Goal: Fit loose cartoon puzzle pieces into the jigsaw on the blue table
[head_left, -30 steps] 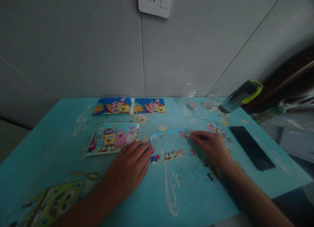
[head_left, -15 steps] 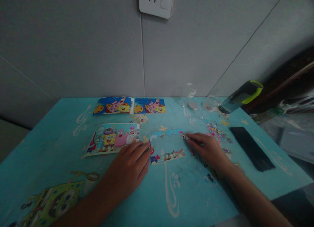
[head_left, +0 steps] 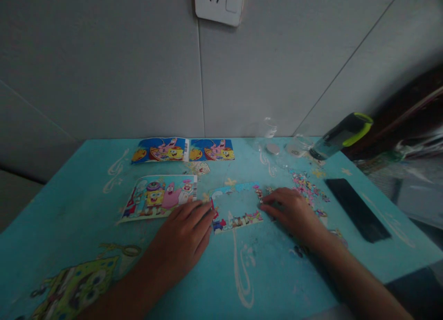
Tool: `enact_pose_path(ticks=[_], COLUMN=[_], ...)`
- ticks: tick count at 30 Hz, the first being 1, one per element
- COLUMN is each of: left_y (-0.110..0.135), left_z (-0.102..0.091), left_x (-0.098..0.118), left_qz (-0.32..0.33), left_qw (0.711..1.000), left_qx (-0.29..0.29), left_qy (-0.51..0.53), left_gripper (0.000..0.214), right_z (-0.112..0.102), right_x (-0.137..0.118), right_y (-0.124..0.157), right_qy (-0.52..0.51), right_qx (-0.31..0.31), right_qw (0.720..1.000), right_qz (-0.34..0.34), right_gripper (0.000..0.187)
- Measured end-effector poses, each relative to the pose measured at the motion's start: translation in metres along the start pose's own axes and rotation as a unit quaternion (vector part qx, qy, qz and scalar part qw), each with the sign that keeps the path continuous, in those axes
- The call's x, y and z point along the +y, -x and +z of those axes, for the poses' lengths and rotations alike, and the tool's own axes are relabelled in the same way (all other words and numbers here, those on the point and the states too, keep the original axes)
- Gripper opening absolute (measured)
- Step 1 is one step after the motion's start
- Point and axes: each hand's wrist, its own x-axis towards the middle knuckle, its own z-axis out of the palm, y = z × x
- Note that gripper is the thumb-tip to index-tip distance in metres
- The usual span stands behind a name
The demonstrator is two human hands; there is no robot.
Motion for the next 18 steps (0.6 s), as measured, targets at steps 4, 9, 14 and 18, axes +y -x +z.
enact_pose_path(ticks=[4, 9, 14, 18], left_y=[0.0004, 0.0005, -0.0004, -0.0004], left_z=[-0.0003, 0.0005, -0.0003, -0.0007], left_x=[-0.0008, -0.0007, 0.0004, -0.0001], left_qz=[0.009, 0.006, 0.003, 0.006], left_qw=[1.000, 1.000, 1.000, 1.000], left_qx=[0.005, -0.001, -0.004, 0.000], left_qy=[-0.001, -0.004, -0.009, -0.009], left_gripper=[0.035, 0.034, 0.034, 0.034], right_z=[-0.0015, 0.0028, 0.0050, 0.0031], right_x=[0.0018, 0.0056, 0.0044, 0.0017], right_y=[0.0014, 0.0028, 0.0017, 0.0009], right_qy=[0.004, 0.043, 0.067, 0.075], right_qx=[0.010, 0.003, 0.008, 0.009], right_qw=[1.000, 0.998, 0.997, 0.996], right_qz=[-0.021, -0.043, -0.040, -0.043], right_gripper=[0.017, 0.022, 0.025, 0.026])
